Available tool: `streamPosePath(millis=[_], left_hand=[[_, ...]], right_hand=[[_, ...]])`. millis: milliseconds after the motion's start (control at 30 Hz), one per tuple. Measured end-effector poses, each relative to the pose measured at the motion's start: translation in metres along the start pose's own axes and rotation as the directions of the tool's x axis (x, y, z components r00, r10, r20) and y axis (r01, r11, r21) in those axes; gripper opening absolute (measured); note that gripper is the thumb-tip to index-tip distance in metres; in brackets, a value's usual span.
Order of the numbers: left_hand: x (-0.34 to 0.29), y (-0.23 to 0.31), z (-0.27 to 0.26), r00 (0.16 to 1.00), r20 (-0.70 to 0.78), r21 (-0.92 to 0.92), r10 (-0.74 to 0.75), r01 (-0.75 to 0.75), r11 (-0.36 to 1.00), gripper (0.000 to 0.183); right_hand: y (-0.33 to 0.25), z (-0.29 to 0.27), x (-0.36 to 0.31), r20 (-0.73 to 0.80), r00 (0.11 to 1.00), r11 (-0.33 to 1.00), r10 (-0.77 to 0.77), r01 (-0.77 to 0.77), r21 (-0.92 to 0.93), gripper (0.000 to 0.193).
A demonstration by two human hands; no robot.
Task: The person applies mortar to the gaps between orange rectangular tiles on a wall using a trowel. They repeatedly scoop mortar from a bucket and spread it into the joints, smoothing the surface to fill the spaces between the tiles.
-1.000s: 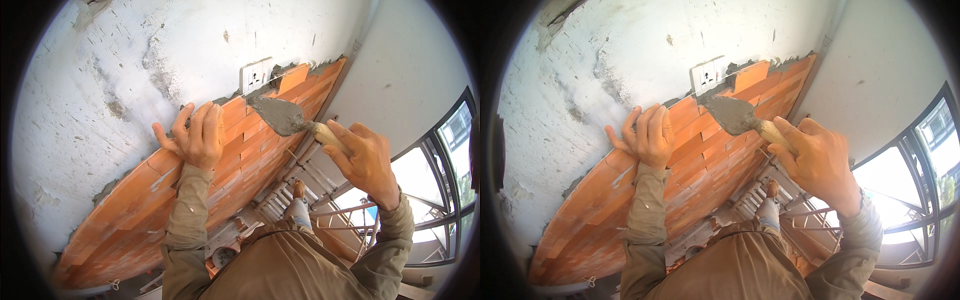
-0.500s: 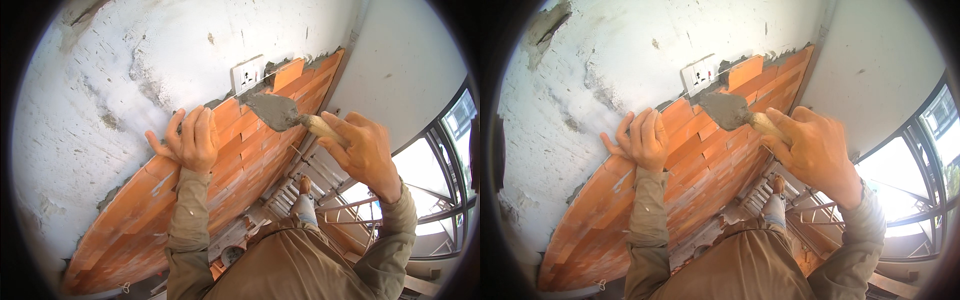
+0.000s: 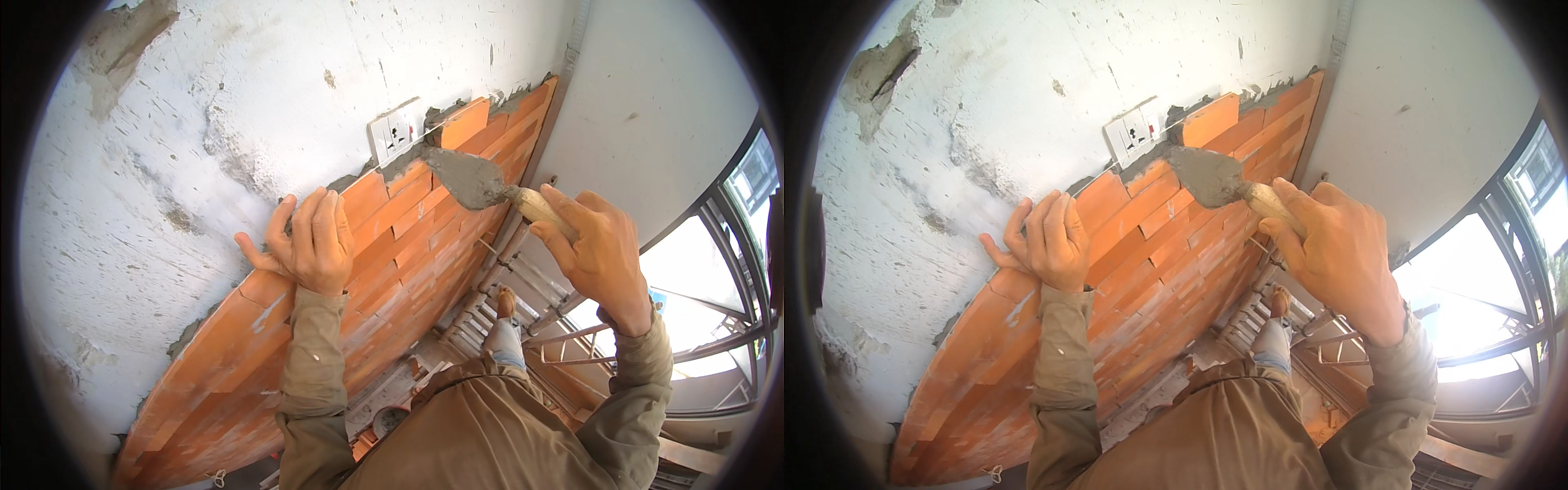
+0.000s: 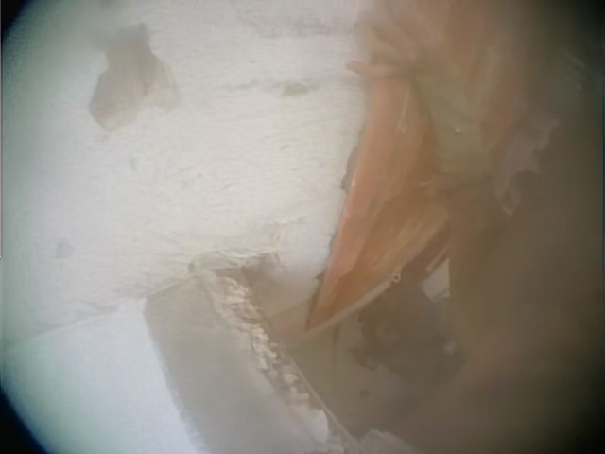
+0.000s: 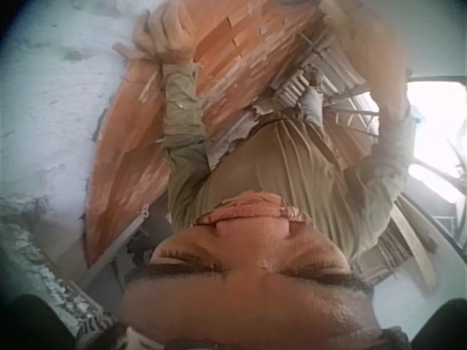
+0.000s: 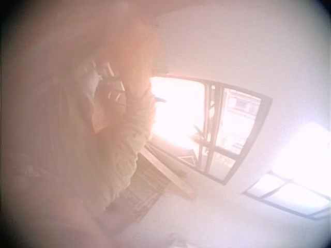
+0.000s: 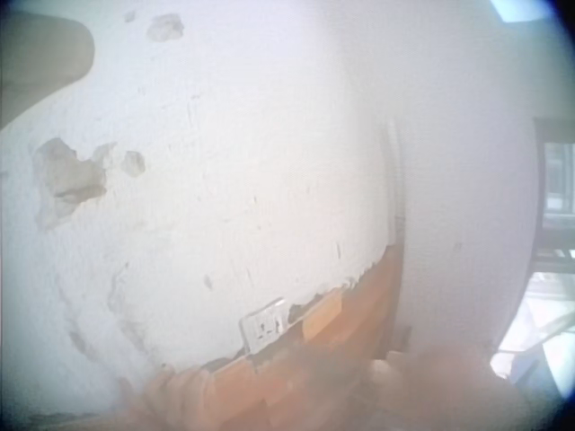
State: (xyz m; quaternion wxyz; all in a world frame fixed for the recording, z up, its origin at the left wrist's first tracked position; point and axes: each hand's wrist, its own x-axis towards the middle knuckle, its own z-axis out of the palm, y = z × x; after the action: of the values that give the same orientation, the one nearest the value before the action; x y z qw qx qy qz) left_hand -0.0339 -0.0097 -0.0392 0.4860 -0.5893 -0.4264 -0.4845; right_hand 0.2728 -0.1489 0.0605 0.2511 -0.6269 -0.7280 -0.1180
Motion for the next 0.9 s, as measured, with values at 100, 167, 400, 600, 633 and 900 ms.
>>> streamPosePath(millis=[100,167,400,600,633,900], left_hand=[[0.003,0.001,0.003,1.000,0.007,0.014,0.010,-0.011,1.000,0.007],[0.001,0.000,0.000,1.000,0.026,0.015,0.005,-0.005,1.000,0.007],[-0.001,0.001,-0.001,1.000,0.031,0.010,0.006,-0.006,1.000,0.006],[-0.002,0.001,-0.001,0.999,0.036,0.011,-0.005,0.005,1.000,0.006],[-0.001,0.001,-0.001,0.999,0.033,0.008,-0.001,0.001,1.000,0.007],[-0.002,-0.001,-0.001,0.999,0.032,0.012,0.008,-0.009,1.000,0.007]], right_hand=[[0.002,0.003,0.004,0.006,1.000,0.999,-0.019,0.019,0.034,0.042],[-0.001,0.003,-0.001,0.019,0.999,0.997,-0.035,0.033,0.068,0.042],[0.012,0.006,-0.013,-0.083,0.992,0.994,0.099,-0.095,0.050,0.043],[0.011,0.020,-0.027,-0.235,0.972,0.993,-0.024,-0.003,-0.116,0.045],[0.012,0.022,-0.027,-0.264,0.962,0.988,-0.071,0.032,-0.149,0.046],[0.020,0.037,-0.035,-0.280,0.954,0.977,-0.107,0.048,-0.208,0.046]])
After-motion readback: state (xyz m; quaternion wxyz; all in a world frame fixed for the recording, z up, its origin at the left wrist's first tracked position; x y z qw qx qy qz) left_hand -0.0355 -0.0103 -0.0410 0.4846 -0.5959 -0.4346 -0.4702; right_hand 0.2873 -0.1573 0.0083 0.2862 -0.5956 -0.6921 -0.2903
